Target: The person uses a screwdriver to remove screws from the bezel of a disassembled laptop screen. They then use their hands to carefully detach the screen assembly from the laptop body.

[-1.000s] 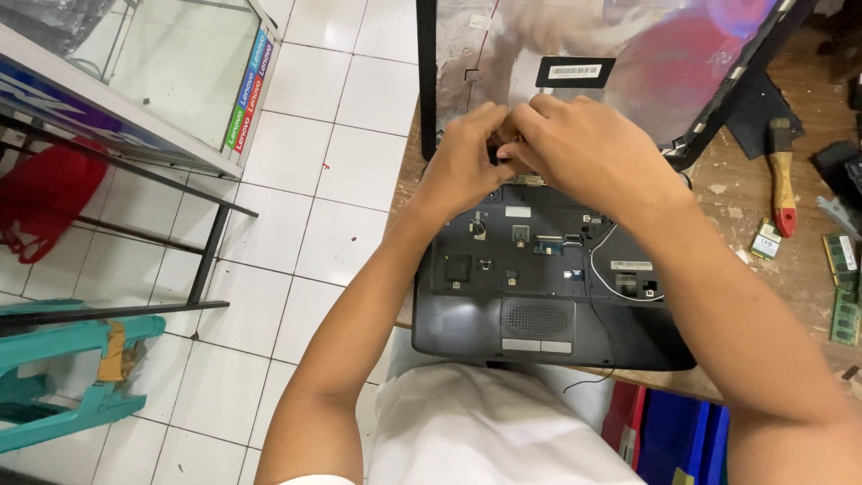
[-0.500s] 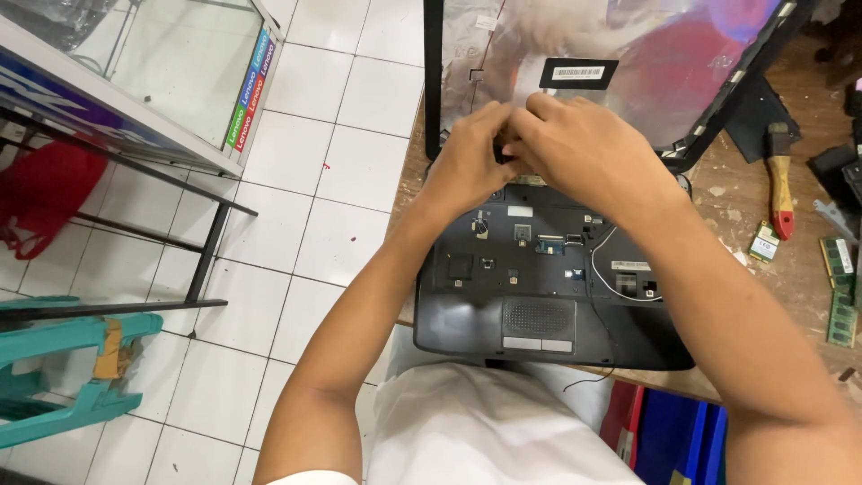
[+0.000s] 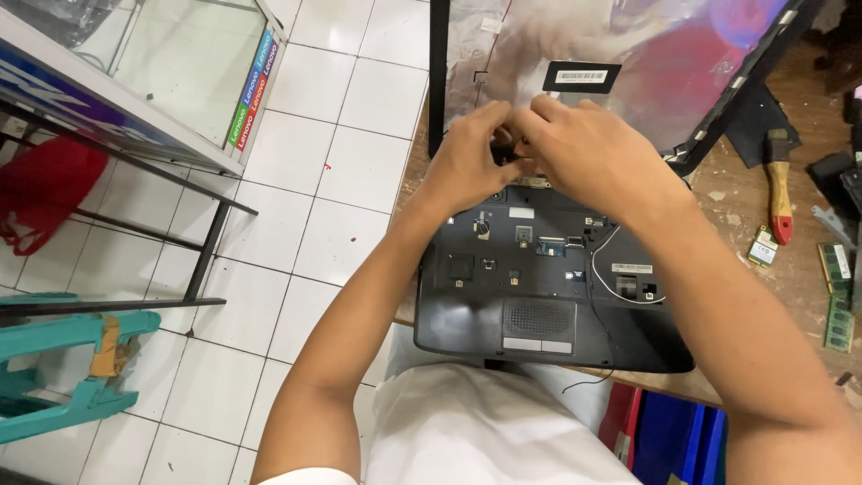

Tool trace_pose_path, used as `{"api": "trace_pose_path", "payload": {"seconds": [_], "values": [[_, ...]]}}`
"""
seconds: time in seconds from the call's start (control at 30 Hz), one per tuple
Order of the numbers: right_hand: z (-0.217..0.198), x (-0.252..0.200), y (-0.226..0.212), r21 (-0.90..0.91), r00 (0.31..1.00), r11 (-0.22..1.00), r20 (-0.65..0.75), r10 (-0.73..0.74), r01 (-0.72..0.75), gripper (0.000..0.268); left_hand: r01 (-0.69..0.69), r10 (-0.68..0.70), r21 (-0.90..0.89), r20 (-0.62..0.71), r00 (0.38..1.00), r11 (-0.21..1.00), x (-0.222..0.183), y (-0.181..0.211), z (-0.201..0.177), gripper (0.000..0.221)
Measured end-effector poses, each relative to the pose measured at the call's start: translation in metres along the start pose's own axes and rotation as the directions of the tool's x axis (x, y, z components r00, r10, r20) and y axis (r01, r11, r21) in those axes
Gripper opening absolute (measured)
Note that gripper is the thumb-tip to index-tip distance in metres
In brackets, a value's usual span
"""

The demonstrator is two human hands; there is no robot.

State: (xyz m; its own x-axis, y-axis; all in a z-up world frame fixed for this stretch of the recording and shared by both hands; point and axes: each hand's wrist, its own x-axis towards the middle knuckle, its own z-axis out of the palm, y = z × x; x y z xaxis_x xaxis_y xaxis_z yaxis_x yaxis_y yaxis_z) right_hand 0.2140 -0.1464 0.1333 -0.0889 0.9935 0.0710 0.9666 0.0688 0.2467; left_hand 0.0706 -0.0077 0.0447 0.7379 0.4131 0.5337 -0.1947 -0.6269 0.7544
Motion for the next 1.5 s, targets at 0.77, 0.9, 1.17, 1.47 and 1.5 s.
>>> {"api": "trace_pose_path", "payload": {"seconds": [0.77, 0.9, 1.17, 1.47, 1.5], "values": [[0.0, -0.002, -0.002, 0.162, 0.995, 0.982, 0.043, 0.088, -0.094, 0.02, 0.077, -0.079, 0.021, 0.075, 0.994, 0.997, -0.001, 0.008, -0.006, 0.027], [0.002, -0.005, 0.002, 0.154, 0.998, 0.988, 0.058, 0.025, -0.033, 0.015, 0.053, -0.047, -0.043, 0.12, 0.992, 0.998, 0.0, 0.033, -0.02, 0.037], [0.015, -0.003, 0.003, 0.167, 0.999, 0.985, 0.018, 0.034, -0.037, 0.021, 0.091, -0.091, 0.008, 0.137, 0.986, 0.996, 0.001, 0.001, -0.003, 0.02], [-0.002, -0.005, -0.005, 0.17, 0.997, 0.983, 0.047, 0.055, -0.063, 0.017, 0.042, -0.03, -0.092, 0.125, 0.992, 0.995, 0.0, 0.021, -0.012, 0.013], [-0.007, -0.005, -0.006, 0.191, 0.997, 0.978, 0.043, 0.071, -0.078, 0.022, 0.046, -0.038, -0.06, 0.122, 0.992, 0.997, 0.001, 0.019, -0.012, 0.01]]}}
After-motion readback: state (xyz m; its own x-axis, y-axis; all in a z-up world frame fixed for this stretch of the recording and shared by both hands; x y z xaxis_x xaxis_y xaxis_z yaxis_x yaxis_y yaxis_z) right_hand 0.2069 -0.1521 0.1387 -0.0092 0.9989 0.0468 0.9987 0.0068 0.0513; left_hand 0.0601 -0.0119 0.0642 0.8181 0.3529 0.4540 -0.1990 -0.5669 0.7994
